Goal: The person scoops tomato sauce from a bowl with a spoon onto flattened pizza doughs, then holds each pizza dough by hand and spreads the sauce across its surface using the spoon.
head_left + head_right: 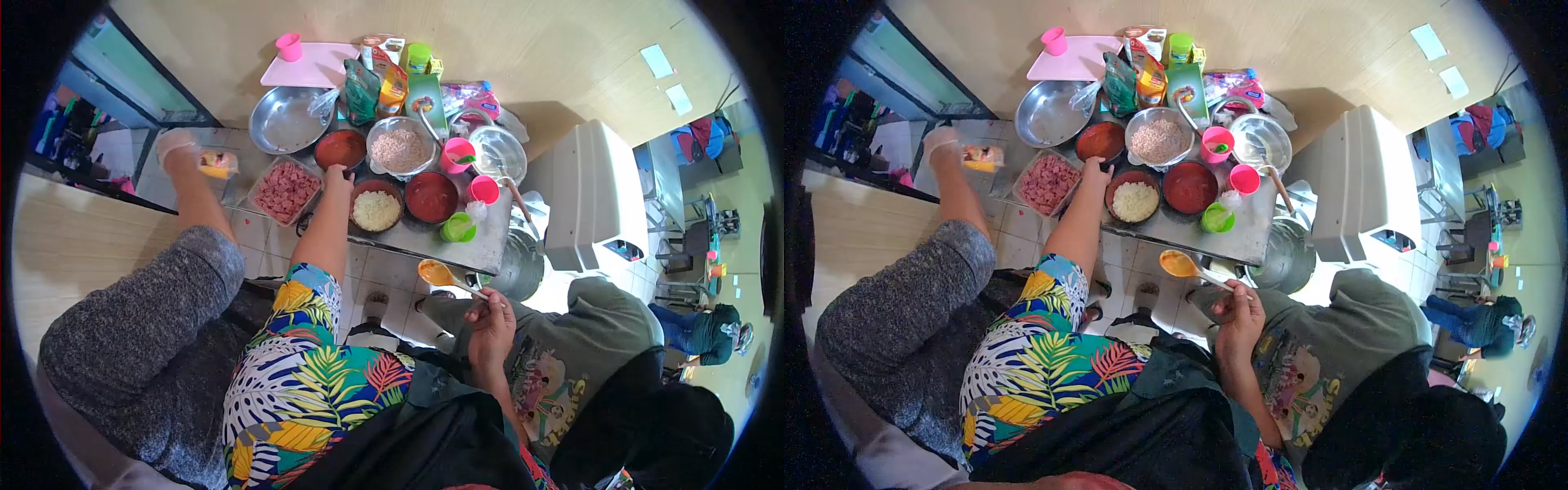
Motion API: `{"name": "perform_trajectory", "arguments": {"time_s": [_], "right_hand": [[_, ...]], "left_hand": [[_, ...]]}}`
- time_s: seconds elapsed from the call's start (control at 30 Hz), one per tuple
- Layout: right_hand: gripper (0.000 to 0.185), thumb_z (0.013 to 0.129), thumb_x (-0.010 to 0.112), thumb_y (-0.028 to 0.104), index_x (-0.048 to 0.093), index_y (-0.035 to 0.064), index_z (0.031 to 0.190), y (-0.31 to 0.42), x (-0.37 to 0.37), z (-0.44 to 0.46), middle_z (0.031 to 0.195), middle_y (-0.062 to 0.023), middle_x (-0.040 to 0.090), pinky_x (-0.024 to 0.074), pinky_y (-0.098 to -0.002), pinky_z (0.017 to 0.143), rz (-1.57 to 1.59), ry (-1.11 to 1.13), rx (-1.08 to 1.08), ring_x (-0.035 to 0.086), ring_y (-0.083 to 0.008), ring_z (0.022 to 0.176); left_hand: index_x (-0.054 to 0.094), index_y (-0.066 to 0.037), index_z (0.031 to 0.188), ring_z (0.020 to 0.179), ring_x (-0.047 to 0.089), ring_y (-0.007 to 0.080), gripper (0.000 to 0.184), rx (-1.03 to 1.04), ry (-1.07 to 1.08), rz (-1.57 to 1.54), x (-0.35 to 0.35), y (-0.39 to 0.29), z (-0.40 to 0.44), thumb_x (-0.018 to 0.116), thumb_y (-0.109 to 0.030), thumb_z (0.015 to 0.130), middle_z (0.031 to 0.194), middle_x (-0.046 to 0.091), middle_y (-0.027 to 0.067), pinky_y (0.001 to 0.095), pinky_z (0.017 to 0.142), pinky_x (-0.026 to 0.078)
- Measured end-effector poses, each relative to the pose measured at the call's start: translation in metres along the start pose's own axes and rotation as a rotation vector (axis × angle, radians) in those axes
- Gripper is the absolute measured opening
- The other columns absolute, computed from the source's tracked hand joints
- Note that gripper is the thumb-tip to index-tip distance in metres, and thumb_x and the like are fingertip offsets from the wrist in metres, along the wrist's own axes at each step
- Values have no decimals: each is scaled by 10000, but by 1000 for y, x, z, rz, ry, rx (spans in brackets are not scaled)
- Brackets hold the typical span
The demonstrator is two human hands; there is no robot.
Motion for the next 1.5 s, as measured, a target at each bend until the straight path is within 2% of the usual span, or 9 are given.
{"name": "perform_trajectory", "arguments": {"time_s": [0.27, 0.37, 0.47, 0.53, 0.6, 0.73, 0.87, 1.07, 1.5], "right_hand": [[164, 949, 558, 151, 605, 1, 1000, 6, -10, 20, 928, -106, 636, 482, -276, 586, -9, -49, -51, 545, -132, 625], [156, 954, 547, 146, 603, 4, 986, 17, -10, 26, 910, -120, 639, 475, -261, 588, 12, -83, -108, 541, -128, 619], [177, 954, 550, 174, 597, 11, 1005, 19, -21, 33, 899, -108, 634, 473, -271, 582, -27, -93, -127, 528, -124, 609], [184, 955, 549, 173, 597, 5, 1012, 22, -28, 34, 888, -105, 631, 469, -271, 579, -17, -93, -127, 526, -122, 611], [191, 955, 548, 172, 597, -1, 1018, 24, -30, 35, 876, -102, 629, 466, -271, 576, 0, -91, -136, 525, -120, 612], [209, 957, 545, 168, 594, -21, 1032, 33, -41, 30, 835, -81, 611, 443, -250, 566, 27, -139, -191, 517, -108, 631], [193, 960, 541, 165, 600, -5, 1031, 31, -53, 19, 853, -86, 620, 450, -257, 566, 9, -169, -188, 518, -103, 625], [161, 946, 565, 160, 619, 14, 986, 38, -70, 10, 917, -122, 643, 487, -266, 575, 37, -200, -218, 543, -124, 616], [194, 948, 556, 167, 606, -2, 1028, 53, -74, 10, 898, -109, 643, 450, -246, 566, 65, -174, -243, 541, -111, 647]], "left_hand": [[507, -81, 1180, 1000, 512, 257, 465, 20, 204, 72, 34, -4, -31, 627, -84, 731, 1075, 564, 80, 406, 902, 430], [542, -106, 1016, 851, 529, 156, 290, 250, 130, 225, 15, -8, -94, 648, -166, 752, 912, 559, 25, 358, 809, 438], [554, -148, 776, 687, 515, 80, 68, 297, 468, 181, 14, 52, -196, 594, -159, 830, 666, 498, -49, 226, 676, 418], [560, -116, 887, 682, 556, 131, 69, -184, 622, 439, -25, 156, -175, 581, -178, 864, 757, 564, 2, 296, 781, 475], [518, -131, 1154, 1010, 505, 237, 362, -481, 364, 534, -58, 215, -163, 645, -245, 835, 1116, 492, 121, 433, 910, 441], [428, -129, 1255, 1151, 435, 295, 484, -243, 253, 293, -27, 223, -143, 643, -216, 829, 1238, 431, 128, 558, 977, 375], [437, -97, 1224, 1081, 539, 294, 444, -410, 239, 134, -14, 248, -116, 560, -90, 798, 1211, 522, 117, 593, 996, 381], [484, -28, 1117, 1048, 564, 299, 361, -197, 278, 147, -2, 238, -126, 511, -40, 757, 1129, 556, 157, 564, 960, 452], [509, -40, 1015, 797, 576, 257, 269, -339, 252, 117, 3, 224, -171, 551, -104, 758, 928, 551, 107, 447, 829, 519]]}}
Point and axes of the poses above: each hand's wrist, its own z-axis towards the middle knuckle, its own x-axis out of the palm, y = z × x, the point moved 9 cm from there along z, towards the middle knuckle
